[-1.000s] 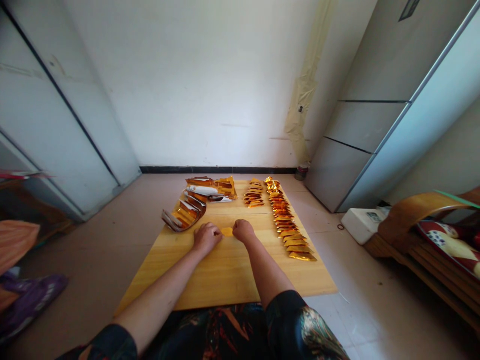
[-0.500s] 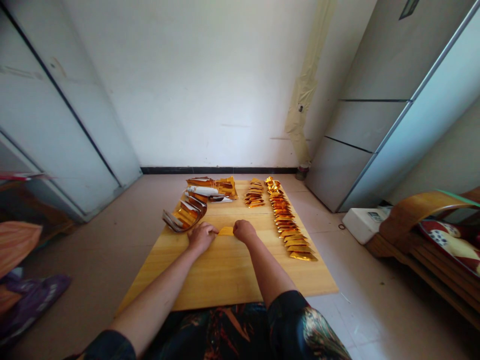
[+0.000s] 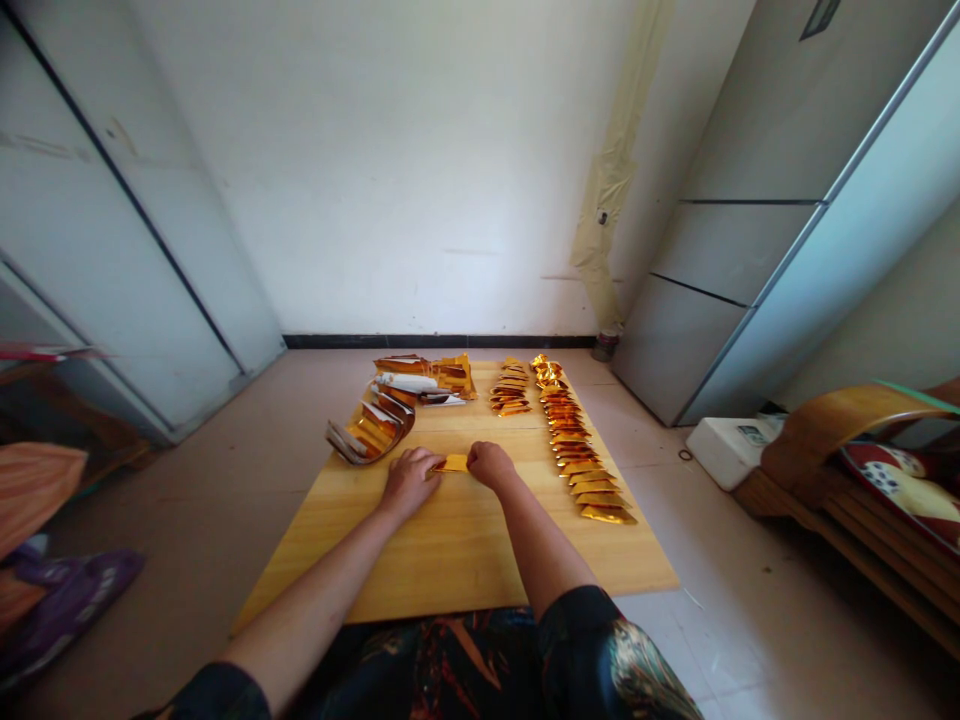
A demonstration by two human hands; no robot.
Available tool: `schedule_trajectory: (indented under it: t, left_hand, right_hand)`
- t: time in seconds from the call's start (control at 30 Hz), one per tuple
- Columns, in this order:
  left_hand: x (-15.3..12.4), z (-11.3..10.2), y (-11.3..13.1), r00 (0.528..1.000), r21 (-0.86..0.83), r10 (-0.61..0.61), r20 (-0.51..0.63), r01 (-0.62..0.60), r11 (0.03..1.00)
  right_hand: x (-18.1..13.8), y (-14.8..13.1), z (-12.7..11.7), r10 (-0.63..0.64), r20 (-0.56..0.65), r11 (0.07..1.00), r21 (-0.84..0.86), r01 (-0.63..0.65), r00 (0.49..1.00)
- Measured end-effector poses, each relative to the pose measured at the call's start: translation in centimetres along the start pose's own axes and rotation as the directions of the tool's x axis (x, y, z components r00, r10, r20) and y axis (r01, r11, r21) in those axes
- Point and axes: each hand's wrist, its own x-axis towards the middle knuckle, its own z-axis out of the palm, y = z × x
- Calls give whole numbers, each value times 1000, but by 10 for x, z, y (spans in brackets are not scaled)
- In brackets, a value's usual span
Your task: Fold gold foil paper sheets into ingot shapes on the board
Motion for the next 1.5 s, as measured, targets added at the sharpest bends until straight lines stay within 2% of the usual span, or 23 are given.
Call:
schedule_trajectory:
  t: [0.33, 0.8, 0.97, 1.2, 1.5]
  left_hand:
    - [4, 2, 11, 1000, 87, -29, -1, 29, 996]
    - [0, 3, 16, 993, 263, 121, -14, -113, 958]
    - [0, 6, 14, 991, 301, 134, -2, -127, 945]
    - [1, 6, 14, 993, 335, 121, 13, -118, 935]
    - [1, 7, 12, 996, 307, 84, -1, -80, 948]
  right_hand:
    - [0, 6, 2, 13, 6, 995, 102, -14, 1000]
    - [-8, 2, -3, 28, 3, 991, 128, -28, 1000]
    - [-20, -9, -2, 33, -79, 999, -6, -33, 996]
    - [-29, -19, 9, -42, -182, 976, -217, 1, 982]
    - [-32, -19, 13, -97, -184, 945, -326, 32, 978]
